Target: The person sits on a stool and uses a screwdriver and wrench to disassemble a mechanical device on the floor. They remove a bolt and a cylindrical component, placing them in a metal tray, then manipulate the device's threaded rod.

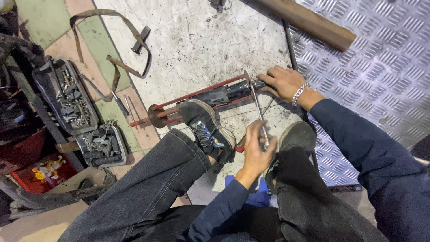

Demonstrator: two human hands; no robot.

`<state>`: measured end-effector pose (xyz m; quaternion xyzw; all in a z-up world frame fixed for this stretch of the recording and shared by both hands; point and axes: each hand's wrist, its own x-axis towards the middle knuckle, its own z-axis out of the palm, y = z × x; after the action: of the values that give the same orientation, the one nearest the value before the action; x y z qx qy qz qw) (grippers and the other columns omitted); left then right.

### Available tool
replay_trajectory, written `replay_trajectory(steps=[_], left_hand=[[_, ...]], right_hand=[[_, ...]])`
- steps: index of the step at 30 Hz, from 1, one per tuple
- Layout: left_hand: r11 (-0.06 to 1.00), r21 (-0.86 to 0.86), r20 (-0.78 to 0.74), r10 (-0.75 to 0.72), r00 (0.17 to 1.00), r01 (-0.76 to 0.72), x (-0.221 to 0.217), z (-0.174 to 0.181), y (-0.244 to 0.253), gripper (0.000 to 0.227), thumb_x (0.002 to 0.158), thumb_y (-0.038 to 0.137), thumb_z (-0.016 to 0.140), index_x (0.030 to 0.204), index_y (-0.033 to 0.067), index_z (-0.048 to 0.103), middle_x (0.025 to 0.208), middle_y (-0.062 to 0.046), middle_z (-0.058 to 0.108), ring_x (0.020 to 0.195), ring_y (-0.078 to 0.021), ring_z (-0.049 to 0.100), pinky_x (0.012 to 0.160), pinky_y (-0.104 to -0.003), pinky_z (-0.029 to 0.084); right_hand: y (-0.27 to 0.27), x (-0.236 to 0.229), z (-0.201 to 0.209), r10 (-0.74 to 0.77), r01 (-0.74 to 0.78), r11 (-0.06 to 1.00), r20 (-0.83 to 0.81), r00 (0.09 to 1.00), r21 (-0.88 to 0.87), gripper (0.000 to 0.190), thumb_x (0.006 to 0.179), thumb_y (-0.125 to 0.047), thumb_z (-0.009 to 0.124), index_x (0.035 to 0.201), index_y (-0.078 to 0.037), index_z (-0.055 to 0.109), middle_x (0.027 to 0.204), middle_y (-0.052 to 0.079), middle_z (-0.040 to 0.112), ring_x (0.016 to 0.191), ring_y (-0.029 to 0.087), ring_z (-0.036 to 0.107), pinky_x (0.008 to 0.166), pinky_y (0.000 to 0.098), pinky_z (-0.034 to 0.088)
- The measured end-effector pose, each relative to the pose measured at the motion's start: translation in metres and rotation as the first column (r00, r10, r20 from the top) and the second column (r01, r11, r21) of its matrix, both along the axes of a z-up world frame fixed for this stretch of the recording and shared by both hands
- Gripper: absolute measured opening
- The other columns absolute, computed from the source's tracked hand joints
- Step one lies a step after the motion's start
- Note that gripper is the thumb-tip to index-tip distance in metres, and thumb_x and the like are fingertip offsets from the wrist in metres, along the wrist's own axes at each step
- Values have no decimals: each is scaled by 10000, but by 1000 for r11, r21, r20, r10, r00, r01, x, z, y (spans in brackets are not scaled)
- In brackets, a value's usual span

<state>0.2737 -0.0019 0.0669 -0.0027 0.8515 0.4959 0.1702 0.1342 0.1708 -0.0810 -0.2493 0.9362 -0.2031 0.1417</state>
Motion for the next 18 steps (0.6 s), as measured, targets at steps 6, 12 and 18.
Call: replay_trajectory(steps=[6, 12, 18], left_hand=[[979, -188, 340, 143, 930, -82, -21, 8, 15, 514, 1044, 175, 459, 1483, -84, 390, 1235, -369, 640, 1150, -511, 638, 957, -598, 523], [948, -311, 179, 124, 976, -63, 9, -44, 21, 483, 1059, 177, 415, 1452, -104, 423, 968, -392, 696, 876, -564, 698, 712, -670, 541], [872, -489, 70, 49, 996, -8, 39, -105, 18, 451, 1080, 312, 313, 1436, 45, 383, 689, -283, 687, 705, -482, 725, 643, -607, 561]], right_hand=[[3, 5, -31, -49, 51, 994, 21, 999, -98, 384, 1096, -499, 430, 1235, -181, 594, 904, -15, 565, 957, 163, 630, 755, 273, 583], [-4, -7, -30, -89, 87, 993, -26, 996, -78, 405, 1141, -459, 378, 887, -200, 559, 695, -6, 583, 796, 193, 708, 700, 328, 570], [-11, 0, -28, -205, 203, 979, -76, 976, -34, 511, 1134, -430, 397, 714, -214, 592, 565, -8, 636, 633, 202, 719, 618, 329, 554]])
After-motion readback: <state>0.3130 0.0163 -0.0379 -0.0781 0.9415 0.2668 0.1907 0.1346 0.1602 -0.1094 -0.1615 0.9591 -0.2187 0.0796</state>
